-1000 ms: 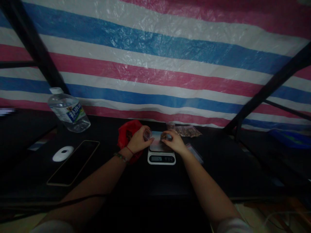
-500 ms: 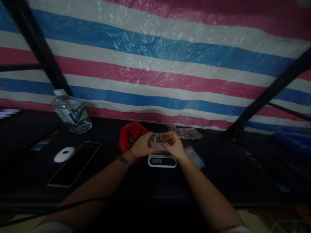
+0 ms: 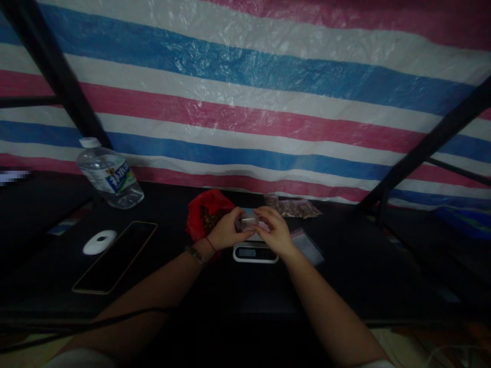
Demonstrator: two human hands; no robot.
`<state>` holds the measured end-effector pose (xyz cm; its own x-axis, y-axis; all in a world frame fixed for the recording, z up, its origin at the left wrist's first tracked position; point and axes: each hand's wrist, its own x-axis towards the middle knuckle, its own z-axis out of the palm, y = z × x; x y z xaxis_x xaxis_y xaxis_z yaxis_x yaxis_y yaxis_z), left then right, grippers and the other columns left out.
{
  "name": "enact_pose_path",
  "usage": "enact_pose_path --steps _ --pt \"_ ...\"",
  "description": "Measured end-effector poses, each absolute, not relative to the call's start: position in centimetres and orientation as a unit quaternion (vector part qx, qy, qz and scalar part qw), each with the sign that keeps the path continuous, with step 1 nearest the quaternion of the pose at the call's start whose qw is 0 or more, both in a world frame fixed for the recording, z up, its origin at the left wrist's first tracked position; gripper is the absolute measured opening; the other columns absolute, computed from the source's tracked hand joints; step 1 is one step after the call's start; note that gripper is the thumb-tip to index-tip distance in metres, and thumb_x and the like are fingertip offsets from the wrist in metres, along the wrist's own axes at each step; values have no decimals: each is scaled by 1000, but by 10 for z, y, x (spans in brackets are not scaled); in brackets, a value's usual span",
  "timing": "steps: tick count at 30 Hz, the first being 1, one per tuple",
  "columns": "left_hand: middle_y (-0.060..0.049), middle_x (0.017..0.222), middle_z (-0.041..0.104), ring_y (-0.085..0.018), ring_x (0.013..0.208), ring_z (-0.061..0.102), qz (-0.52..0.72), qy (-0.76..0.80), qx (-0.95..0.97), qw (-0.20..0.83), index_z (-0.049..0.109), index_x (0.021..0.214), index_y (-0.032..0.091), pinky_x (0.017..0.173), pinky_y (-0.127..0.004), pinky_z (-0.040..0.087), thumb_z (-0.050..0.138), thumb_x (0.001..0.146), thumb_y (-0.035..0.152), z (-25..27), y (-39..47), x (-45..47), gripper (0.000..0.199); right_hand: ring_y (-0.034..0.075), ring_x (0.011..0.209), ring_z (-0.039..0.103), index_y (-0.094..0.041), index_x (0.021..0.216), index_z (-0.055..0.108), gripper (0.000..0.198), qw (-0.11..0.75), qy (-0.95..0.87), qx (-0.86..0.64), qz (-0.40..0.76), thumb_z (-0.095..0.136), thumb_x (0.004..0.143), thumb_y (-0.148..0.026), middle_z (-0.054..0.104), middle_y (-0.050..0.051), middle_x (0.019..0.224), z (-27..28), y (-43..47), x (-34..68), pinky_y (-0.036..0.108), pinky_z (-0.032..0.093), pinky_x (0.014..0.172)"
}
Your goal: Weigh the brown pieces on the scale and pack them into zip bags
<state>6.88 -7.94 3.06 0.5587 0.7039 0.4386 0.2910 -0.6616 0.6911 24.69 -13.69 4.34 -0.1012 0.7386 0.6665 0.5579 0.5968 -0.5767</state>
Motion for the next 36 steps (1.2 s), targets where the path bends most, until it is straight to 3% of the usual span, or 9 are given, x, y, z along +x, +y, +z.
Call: enact_pose_path --steps 5,9,14,19,22,25,30,33,36 --pt "0 82 58 -16 73 59 399 312 808 301 47 94 18 66 -27 47 68 72 38 29 -75 67 36 22 112 56 -29 130 52 53 466 -746 -457 134 62 78 -19 57 8 125 42 -133 254 37 52 88" --pt "1 81 58 -14 71 59 413 326 786 325 47 94 19 65 -27 47 69 72 39 26 -71 66 37 21 109 57 -26 136 44 66 452 -741 -481 126 60 74 -13 59 8 122 36 -123 262 40 47 96" --pt "0 82 60 -14 73 60 452 333 762 323 45 107 19 68 -27 47 70 71 35 28 -73 65 47 24 110 55 -21 119 60 46 408 -718 -558 82 64 73 -19 63 11 113 19 -108 271 46 41 101" --pt "-2 86 62 -15 77 62 477 337 754 301 41 120 17 71 -28 49 69 72 34 32 -76 64 59 29 115 51 -19 121 59 53 402 -722 -562 43 70 70 -23 60 13 116 21 -109 272 50 39 101" --pt "-4 92 62 -18 83 63 459 354 767 275 40 125 17 75 -31 50 70 70 37 33 -77 66 65 22 93 59 -23 122 58 41 447 -725 -521 50 58 81 -23 64 8 99 33 -119 264 40 48 86" --pt "-7 100 62 -21 90 63 422 359 792 256 40 130 17 81 -34 50 71 68 35 34 -79 68 71 17 72 60 -24 116 60 31 414 -776 -463 109 55 85 -25 64 4 84 43 -131 251 31 49 69" --pt "-8 105 62 -24 97 61 383 323 826 259 39 134 17 89 -37 48 71 67 31 39 -85 69 76 18 74 59 -21 85 66 11 399 -794 -448 99 57 84 -27 63 4 79 50 -137 241 31 47 69" --pt "-10 109 62 -24 98 61 377 291 819 319 33 139 17 90 -39 48 75 65 35 41 -85 67 87 18 78 60 -21 83 65 13 424 -776 -450 127 53 87 -26 64 4 81 52 -136 247 31 47 71" --pt "-11 110 64 -23 96 64 359 238 763 481 30 141 17 84 -38 51 73 69 40 38 -81 67 87 16 72 59 -21 86 61 15 489 -715 -469 174 49 89 -28 62 2 77 53 -135 255 28 46 66"
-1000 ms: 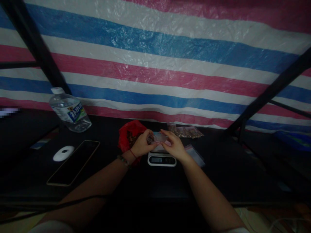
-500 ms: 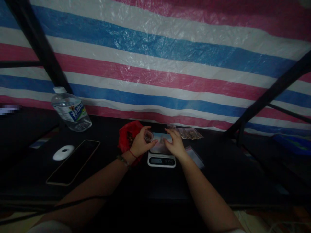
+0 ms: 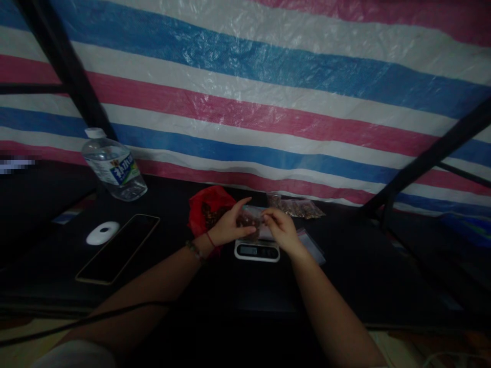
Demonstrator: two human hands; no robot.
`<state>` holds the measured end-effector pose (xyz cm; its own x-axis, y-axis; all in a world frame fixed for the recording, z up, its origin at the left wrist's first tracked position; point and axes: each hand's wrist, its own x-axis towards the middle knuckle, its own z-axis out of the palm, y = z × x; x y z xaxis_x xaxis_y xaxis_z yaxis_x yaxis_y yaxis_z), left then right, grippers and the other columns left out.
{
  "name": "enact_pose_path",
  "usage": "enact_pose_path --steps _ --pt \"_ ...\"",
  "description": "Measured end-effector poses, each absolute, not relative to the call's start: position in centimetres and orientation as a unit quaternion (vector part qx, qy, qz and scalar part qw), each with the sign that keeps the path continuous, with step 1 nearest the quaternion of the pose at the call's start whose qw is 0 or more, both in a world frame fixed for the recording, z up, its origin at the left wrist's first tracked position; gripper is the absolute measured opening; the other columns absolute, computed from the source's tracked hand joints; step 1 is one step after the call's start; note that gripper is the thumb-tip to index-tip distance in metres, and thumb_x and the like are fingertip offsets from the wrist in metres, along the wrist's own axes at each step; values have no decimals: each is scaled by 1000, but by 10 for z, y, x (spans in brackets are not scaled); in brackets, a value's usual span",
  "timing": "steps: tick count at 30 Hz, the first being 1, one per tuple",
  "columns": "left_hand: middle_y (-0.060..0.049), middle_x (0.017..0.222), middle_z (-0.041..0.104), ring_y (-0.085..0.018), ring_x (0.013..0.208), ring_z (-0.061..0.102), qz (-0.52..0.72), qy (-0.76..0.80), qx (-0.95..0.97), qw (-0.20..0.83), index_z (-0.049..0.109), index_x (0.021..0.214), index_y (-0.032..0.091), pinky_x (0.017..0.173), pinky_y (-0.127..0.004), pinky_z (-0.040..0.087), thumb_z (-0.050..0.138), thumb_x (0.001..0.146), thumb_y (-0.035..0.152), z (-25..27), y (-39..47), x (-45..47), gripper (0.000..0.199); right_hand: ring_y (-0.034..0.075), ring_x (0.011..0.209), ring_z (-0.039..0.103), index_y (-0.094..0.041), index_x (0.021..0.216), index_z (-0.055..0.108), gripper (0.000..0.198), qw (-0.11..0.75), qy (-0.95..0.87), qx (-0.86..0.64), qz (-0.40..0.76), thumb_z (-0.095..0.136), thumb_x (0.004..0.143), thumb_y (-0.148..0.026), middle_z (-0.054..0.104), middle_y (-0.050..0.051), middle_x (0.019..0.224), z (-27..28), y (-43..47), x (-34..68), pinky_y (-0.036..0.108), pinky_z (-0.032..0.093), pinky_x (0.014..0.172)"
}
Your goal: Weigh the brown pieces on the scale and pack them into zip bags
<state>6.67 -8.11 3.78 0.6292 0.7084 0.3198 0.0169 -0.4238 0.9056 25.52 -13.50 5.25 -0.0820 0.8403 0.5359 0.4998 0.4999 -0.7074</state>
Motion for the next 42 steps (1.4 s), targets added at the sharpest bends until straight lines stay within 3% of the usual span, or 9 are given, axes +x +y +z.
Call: enact_pose_path --steps 3,5,8,11,15,22,27,33,42 --pt "-10 108 66 -22 96 65 307 181 698 621 50 125 16 85 -37 51 72 70 40 33 -78 69 63 14 65 55 -21 84 57 17 549 -662 -466 207 47 90 -33 56 -1 69 51 -134 260 27 45 62" --pt "-8 100 69 -21 90 66 278 174 675 661 60 109 15 84 -36 51 73 70 39 31 -78 71 48 14 63 54 -21 83 56 18 562 -651 -463 215 48 90 -36 55 -1 69 49 -133 260 26 44 61" --pt "-5 88 69 -17 77 66 274 204 651 678 63 98 14 74 -33 53 75 67 40 30 -78 73 42 14 64 54 -22 92 57 20 575 -630 -468 231 56 85 -40 56 -1 72 45 -131 258 26 44 60" --pt "-4 82 68 -15 70 64 288 220 641 676 63 94 13 67 -30 52 76 66 43 30 -78 73 43 15 64 56 -23 106 58 33 570 -611 -483 261 64 78 -40 59 -1 72 40 -127 256 27 46 59" --pt "-3 76 67 -15 66 63 283 211 658 665 64 88 12 64 -29 51 71 72 45 29 -78 72 38 17 71 60 -21 93 64 25 554 -604 -503 275 66 76 -38 65 2 79 36 -122 257 28 48 63" --pt "-7 95 70 -19 86 65 331 219 663 635 62 101 14 82 -37 52 74 69 40 27 -78 75 43 16 73 61 -22 101 63 29 603 -579 -475 275 68 74 -31 65 3 85 38 -123 256 28 51 65" --pt "-8 90 70 -19 80 65 369 247 665 601 65 93 11 78 -37 53 72 70 43 26 -77 75 40 16 75 62 -23 105 63 33 603 -577 -472 283 68 74 -33 66 3 85 37 -125 254 29 52 67" --pt "-6 83 70 -18 75 64 383 239 665 595 67 87 11 72 -32 52 70 73 44 29 -77 73 37 15 61 60 -20 78 67 21 564 -566 -482 359 69 73 -40 66 1 70 32 -124 254 27 50 56" --pt "-6 81 70 -17 73 62 440 291 676 514 70 86 12 69 -31 51 67 74 45 28 -74 71 35 14 58 59 -20 76 68 21 580 -565 -486 330 69 73 -40 65 0 67 34 -126 250 25 48 53"
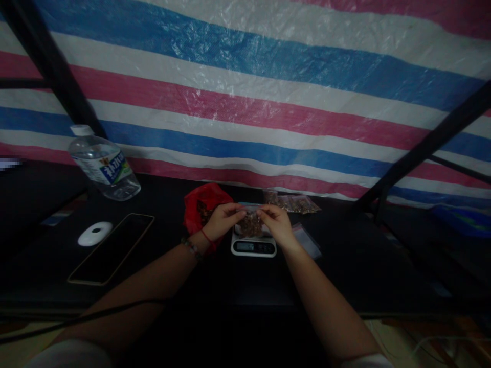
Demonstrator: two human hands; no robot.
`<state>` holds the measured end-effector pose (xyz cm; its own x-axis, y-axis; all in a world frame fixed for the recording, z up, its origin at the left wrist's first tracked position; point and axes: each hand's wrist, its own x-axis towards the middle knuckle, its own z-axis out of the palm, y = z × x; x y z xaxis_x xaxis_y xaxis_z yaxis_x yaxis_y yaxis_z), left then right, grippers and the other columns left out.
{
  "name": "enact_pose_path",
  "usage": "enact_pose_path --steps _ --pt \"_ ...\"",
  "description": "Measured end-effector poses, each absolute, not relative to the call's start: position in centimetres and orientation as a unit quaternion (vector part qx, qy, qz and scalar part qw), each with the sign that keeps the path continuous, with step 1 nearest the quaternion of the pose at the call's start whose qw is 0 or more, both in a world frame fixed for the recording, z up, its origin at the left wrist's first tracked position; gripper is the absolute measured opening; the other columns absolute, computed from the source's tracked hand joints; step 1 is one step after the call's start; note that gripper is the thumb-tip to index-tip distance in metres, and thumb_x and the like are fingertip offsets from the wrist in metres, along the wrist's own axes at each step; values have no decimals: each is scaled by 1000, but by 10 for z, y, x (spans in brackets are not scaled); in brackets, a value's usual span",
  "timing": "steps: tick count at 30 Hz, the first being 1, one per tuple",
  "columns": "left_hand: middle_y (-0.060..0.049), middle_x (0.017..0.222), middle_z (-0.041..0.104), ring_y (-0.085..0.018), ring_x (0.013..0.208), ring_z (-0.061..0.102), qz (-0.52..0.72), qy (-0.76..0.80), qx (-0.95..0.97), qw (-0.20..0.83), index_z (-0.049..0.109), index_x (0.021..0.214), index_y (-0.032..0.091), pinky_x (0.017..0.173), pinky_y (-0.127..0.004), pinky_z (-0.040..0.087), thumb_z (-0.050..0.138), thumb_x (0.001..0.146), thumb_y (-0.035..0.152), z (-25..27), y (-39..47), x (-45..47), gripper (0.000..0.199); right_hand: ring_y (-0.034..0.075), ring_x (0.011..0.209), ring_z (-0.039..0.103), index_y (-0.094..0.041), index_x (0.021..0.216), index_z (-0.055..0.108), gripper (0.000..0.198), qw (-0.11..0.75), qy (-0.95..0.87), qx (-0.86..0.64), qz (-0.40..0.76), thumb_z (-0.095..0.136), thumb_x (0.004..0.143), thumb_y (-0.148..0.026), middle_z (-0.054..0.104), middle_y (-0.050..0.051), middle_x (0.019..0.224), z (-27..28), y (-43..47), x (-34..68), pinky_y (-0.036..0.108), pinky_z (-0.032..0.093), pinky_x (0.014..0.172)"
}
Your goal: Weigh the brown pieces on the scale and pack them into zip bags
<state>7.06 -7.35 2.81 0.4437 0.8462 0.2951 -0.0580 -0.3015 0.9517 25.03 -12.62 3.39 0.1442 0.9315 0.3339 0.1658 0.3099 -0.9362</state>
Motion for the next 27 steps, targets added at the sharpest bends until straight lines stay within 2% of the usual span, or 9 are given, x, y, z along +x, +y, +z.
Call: enact_pose_path --steps 6,14,27 --pt "-4 72 68 -15 68 61 461 303 695 461 71 78 13 64 -27 50 66 75 42 31 -74 70 29 15 60 60 -20 79 67 21 577 -565 -491 326 69 73 -40 66 1 69 35 -127 250 26 48 56" --pt "-3 72 68 -14 66 61 496 301 674 457 68 77 13 63 -26 51 70 72 37 33 -70 69 24 14 58 57 -18 74 67 21 581 -561 -527 264 67 75 -39 63 0 64 35 -126 254 24 45 55" --pt "-4 72 68 -14 68 61 501 275 717 400 68 75 13 65 -25 49 66 77 30 39 -71 65 17 14 63 58 -19 74 65 14 574 -608 -514 190 63 79 -33 63 0 68 38 -130 255 25 46 62"
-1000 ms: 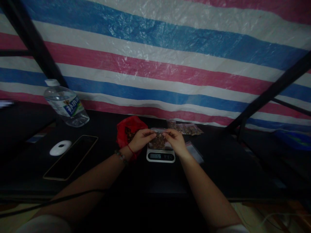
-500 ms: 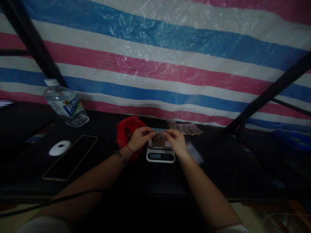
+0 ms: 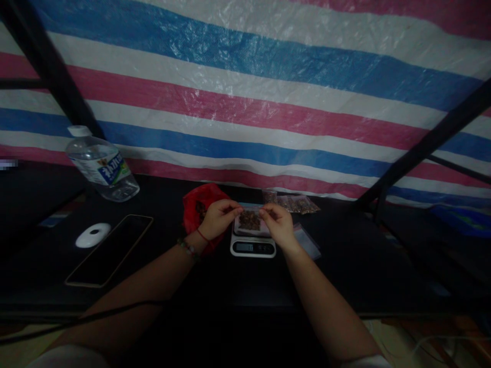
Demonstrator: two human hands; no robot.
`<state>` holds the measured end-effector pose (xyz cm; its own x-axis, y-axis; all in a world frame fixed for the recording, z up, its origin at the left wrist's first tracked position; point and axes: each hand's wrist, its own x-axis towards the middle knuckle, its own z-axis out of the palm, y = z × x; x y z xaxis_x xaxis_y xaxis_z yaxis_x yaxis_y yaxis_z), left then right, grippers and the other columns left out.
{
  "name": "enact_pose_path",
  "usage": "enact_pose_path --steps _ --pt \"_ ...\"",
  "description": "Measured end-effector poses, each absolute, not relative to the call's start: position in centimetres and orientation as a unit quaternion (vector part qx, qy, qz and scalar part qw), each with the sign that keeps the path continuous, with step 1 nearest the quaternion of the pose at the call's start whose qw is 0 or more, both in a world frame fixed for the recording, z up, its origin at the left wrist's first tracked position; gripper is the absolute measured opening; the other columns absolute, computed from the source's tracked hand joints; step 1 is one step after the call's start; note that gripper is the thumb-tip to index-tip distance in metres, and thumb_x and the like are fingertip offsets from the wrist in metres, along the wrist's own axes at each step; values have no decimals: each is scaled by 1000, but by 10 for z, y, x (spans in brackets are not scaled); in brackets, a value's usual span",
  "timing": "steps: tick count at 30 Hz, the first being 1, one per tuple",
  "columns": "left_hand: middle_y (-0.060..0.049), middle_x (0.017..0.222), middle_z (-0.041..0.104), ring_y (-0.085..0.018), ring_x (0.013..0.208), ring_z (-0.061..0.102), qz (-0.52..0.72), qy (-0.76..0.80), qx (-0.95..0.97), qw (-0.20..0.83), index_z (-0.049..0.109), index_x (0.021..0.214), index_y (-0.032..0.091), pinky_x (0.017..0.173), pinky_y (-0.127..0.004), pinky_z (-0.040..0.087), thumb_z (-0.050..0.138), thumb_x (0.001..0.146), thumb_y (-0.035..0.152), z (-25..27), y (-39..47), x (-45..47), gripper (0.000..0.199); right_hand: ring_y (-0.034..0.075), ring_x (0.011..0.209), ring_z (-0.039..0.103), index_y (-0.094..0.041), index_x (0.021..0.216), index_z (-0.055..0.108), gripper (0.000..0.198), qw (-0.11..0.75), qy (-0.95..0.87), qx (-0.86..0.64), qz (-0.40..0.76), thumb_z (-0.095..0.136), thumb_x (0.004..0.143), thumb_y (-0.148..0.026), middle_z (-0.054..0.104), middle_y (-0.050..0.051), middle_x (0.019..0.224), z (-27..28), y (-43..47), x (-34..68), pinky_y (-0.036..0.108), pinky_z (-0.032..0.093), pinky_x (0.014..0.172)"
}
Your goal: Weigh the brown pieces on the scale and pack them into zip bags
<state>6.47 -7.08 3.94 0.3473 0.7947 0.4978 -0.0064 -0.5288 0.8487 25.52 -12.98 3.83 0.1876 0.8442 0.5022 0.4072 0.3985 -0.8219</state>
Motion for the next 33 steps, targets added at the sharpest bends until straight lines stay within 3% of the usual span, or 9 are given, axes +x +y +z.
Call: enact_pose_path --steps 7,22,33 --pt "-4 72 66 -13 65 60 481 269 711 437 67 78 13 61 -24 48 67 76 34 34 -73 68 21 15 63 59 -20 75 66 12 586 -598 -511 198 64 78 -32 65 1 69 36 -130 250 26 48 60" --pt "-5 70 66 -13 64 60 444 232 794 344 69 77 12 59 -22 46 63 80 30 40 -80 66 19 14 66 59 -20 71 67 10 520 -699 -469 142 63 79 -23 65 2 69 47 -138 242 25 46 60" --pt "-6 73 69 -14 67 63 428 211 818 322 71 79 15 61 -23 48 62 82 31 43 -79 62 19 16 70 62 -23 71 68 12 503 -711 -470 143 62 81 -28 67 2 73 45 -140 240 29 48 67"
